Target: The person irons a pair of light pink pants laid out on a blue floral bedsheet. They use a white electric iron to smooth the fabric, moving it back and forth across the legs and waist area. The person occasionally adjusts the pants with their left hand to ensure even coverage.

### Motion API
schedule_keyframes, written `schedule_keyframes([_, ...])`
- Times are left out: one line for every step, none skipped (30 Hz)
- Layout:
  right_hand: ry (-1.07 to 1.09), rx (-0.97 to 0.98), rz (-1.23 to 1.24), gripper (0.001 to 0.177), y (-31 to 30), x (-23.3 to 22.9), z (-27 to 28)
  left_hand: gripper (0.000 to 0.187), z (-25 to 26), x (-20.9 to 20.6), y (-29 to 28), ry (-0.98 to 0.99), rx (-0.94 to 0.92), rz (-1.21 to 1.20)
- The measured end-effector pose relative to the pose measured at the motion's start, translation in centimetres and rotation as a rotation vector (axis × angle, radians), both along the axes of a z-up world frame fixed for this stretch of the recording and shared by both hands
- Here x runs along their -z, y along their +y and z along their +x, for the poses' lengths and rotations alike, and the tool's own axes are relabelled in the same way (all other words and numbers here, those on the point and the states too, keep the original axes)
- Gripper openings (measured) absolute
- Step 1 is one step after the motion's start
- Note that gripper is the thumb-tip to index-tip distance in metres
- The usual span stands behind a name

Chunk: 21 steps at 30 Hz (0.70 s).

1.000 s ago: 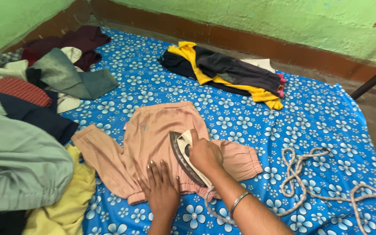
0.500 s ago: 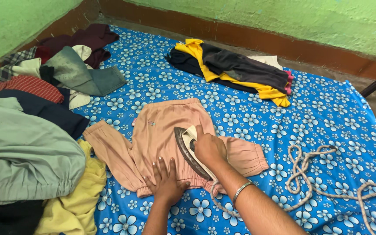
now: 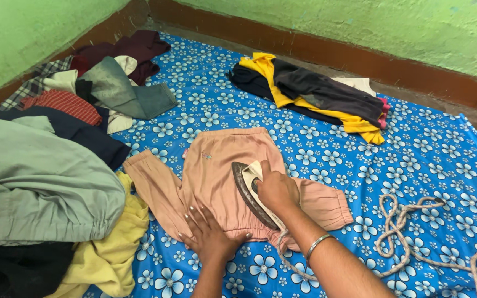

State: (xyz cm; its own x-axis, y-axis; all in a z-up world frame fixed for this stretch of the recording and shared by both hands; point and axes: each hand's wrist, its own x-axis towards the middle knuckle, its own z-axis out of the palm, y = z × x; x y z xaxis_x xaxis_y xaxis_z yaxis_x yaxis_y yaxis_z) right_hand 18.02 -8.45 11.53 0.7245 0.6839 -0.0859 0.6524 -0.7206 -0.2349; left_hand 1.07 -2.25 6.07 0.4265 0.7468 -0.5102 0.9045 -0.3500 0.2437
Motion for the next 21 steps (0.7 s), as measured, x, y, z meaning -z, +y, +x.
schedule_keyframes([0.008, 0.002, -0.003, 0.047, 0.0, -0.2, 0.1, 0.156, 0.3, 0.2, 0.4, 0.019, 0.017, -0.036])
schedule_keyframes([0.018, 0.001, -0.002, 0.049, 0.1, -0.3, 0.2, 0.157, 0.2, 0.3, 0.8, 0.041, 0.032, -0.069])
schedule_keyframes([0.029, 0.001, -0.002, 0.05, 0.1, -0.5, 0.1, 0.157, 0.1, 0.5, 1.1, 0.062, 0.059, -0.104])
schedule_keyframes([0.036, -0.051, -0.001, 0.051, 0.1, -0.8, 0.2, 0.156, 0.3, 0.6, 1.7, 0.08, 0.085, -0.136])
schedule_keyframes([0.043, -0.103, 0.001, 0.053, -0.1, -1.1, 0.4, 0.156, 0.3, 0.7, 2.2, 0.099, 0.111, -0.167])
schedule_keyframes([0.048, -0.153, -0.002, 0.054, -0.3, -1.4, 0.5, 0.156, 0.4, 0.8, 2.3, 0.115, 0.114, -0.174])
schedule_keyframes([0.049, -0.214, 0.002, 0.053, -0.4, -1.7, 0.7, 0.156, 0.6, 0.9, 2.5, 0.131, 0.118, -0.18])
schedule_keyframes([0.051, -0.275, 0.003, 0.052, -0.5, -1.8, 0.7, 0.156, 0.7, 0.9, 2.5, 0.147, 0.121, -0.19])
schedule_keyframes([0.053, -0.335, 0.004, 0.051, -0.5, -1.9, 0.7, 0.156, 0.9, 1.0, 2.6, 0.157, 0.112, -0.21])
schedule_keyframes([0.055, -0.341, 0.0, 0.051, -0.5, -1.9, 0.7, 0.156, 1.1, 1.1, 2.7, 0.167, 0.103, -0.232])
schedule_keyframes([0.056, -0.346, -0.003, 0.05, -0.4, -1.9, 0.8, 0.156, 1.3, 1.1, 2.8, 0.177, 0.094, -0.254])
schedule_keyframes([0.059, -0.352, -0.007, 0.049, -0.3, -1.8, 0.8, 0.155, 1.5, 1.1, 2.9, 0.186, 0.095, -0.259])
schedule_keyframes([0.041, -0.318, -0.024, 0.048, 0.1, -1.6, 0.8, 0.155, 1.6, 1.2, 3.0, 0.194, 0.095, -0.264])
schedule_keyframes([0.023, -0.283, -0.044, 0.047, 0.6, -1.4, 0.8, 0.155, 1.7, 1.3, 2.9, 0.203, 0.097, -0.272])
schedule_keyframes([0.005, -0.248, -0.064, 0.046, 1.0, -1.1, 0.8, 0.155, 1.7, 1.5, 2.8, 0.204, 0.098, -0.276])
schedule_keyframes([0.01, -0.201, -0.042, 0.048, 1.7, -0.9, 0.9, 0.155, 1.7, 1.5, 2.9, 0.205, 0.098, -0.276])
schedule_keyframes([0.015, -0.154, -0.021, 0.051, 2.4, -0.6, 0.9, 0.155, 1.8, 1.6, 3.0, 0.205, 0.099, -0.277])
schedule_keyframes([0.018, -0.109, 0.003, 0.054, 2.9, -0.4, 0.9, 0.154, 1.8, 1.6, 3.0, 0.205, 0.104, -0.276])
schedule_keyframes([0.009, -0.106, 0.03, 0.051, 3.1, -0.2, 1.0, 0.154, 1.8, 1.6, 2.9, 0.206, 0.109, -0.275])
schedule_keyframes([0.002, -0.103, 0.059, 0.049, 3.5, -0.2, 1.1, 0.154, 1.7, 1.5, 2.9, 0.207, 0.114, -0.272])
schedule_keyframes([-0.005, -0.099, 0.087, 0.046, 3.8, -0.2, 1.0, 0.154, 1.4, 1.3, 2.9, 0.202, 0.11, -0.267])
